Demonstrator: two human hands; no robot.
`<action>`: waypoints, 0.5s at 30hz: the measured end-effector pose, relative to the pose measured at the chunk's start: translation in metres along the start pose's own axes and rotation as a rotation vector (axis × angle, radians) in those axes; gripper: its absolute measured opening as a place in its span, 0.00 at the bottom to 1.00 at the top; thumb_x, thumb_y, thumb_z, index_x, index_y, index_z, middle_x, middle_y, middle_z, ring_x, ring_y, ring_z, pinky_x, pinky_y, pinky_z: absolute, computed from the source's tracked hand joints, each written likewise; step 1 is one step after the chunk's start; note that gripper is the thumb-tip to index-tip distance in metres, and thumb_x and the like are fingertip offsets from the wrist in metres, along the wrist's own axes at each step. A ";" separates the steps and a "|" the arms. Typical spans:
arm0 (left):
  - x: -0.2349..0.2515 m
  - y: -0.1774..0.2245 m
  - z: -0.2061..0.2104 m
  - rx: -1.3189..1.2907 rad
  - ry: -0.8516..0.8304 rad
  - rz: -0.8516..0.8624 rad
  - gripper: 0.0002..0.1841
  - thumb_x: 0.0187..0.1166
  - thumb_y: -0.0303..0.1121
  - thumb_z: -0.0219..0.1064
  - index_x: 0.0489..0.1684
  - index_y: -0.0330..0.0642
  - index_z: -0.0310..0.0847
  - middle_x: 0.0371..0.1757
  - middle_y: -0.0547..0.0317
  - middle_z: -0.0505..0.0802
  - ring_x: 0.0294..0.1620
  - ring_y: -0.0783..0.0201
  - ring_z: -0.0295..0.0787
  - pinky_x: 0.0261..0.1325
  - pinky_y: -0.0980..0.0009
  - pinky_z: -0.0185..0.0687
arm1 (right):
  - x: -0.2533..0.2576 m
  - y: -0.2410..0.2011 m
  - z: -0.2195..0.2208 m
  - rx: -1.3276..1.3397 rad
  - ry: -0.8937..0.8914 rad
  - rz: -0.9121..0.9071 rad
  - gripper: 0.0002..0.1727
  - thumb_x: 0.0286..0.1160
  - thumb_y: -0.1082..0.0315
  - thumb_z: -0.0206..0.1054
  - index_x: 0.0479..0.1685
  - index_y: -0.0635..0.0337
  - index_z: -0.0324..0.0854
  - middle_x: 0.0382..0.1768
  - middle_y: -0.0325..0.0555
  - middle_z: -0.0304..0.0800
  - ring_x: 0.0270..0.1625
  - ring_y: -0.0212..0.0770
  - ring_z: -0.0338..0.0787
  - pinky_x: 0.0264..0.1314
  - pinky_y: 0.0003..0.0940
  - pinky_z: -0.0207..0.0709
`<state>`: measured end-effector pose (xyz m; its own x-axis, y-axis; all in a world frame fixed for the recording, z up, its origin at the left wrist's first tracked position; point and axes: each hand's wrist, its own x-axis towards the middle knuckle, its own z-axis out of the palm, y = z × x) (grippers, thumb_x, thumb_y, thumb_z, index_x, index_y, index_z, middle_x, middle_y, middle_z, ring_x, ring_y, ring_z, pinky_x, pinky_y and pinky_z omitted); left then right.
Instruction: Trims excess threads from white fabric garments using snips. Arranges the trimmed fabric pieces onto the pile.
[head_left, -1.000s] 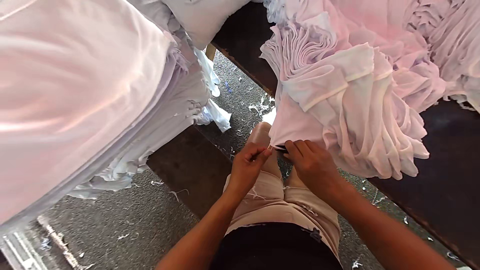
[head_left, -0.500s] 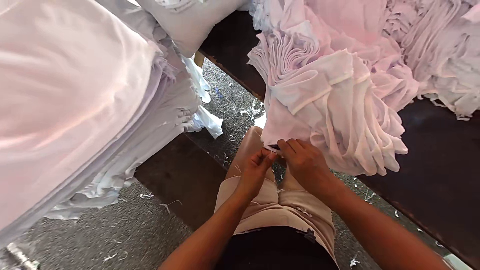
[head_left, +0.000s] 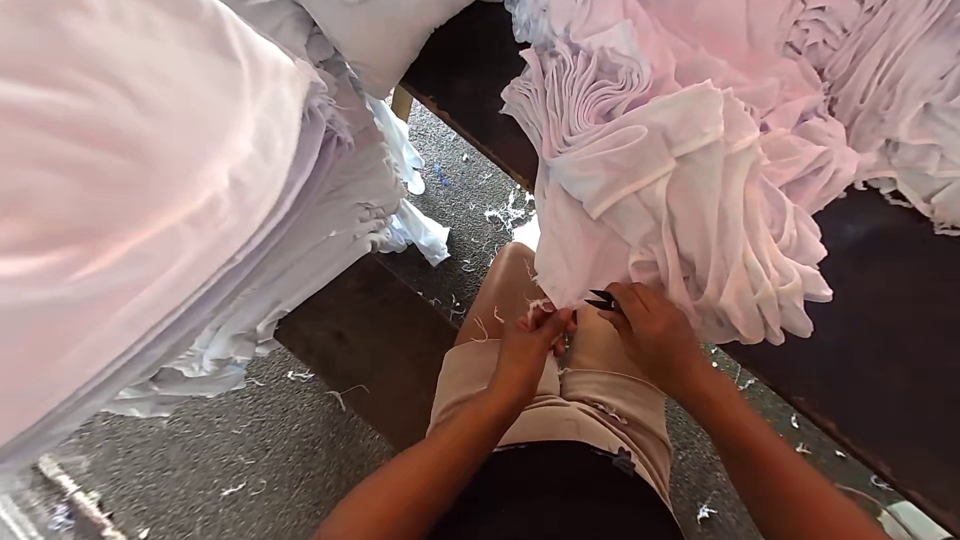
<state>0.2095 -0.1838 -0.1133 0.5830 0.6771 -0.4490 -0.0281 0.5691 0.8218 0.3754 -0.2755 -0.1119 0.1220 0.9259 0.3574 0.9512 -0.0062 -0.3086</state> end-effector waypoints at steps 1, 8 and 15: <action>-0.004 -0.001 -0.003 0.024 0.000 0.020 0.06 0.86 0.23 0.61 0.42 0.32 0.84 0.29 0.65 0.90 0.22 0.78 0.80 0.29 0.83 0.78 | -0.004 0.000 0.002 0.015 0.001 -0.019 0.17 0.82 0.64 0.63 0.51 0.71 0.87 0.37 0.60 0.92 0.38 0.57 0.94 0.42 0.47 0.88; -0.020 -0.007 -0.007 0.119 0.000 0.157 0.08 0.84 0.24 0.60 0.44 0.33 0.87 0.31 0.70 0.89 0.28 0.80 0.82 0.37 0.82 0.81 | -0.010 -0.012 0.008 -0.056 0.111 -0.098 0.13 0.83 0.64 0.64 0.45 0.66 0.88 0.36 0.56 0.93 0.39 0.52 0.94 0.41 0.40 0.87; -0.018 -0.010 -0.003 0.174 0.028 0.239 0.07 0.79 0.23 0.63 0.38 0.31 0.87 0.44 0.61 0.90 0.46 0.78 0.86 0.54 0.81 0.82 | -0.003 -0.021 0.018 -0.079 0.138 -0.155 0.11 0.84 0.67 0.64 0.50 0.64 0.89 0.46 0.57 0.96 0.37 0.50 0.95 0.40 0.38 0.87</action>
<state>0.1973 -0.2002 -0.1142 0.5537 0.7964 -0.2432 -0.0208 0.3052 0.9521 0.3496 -0.2716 -0.1222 0.0048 0.8576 0.5143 0.9801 0.0980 -0.1725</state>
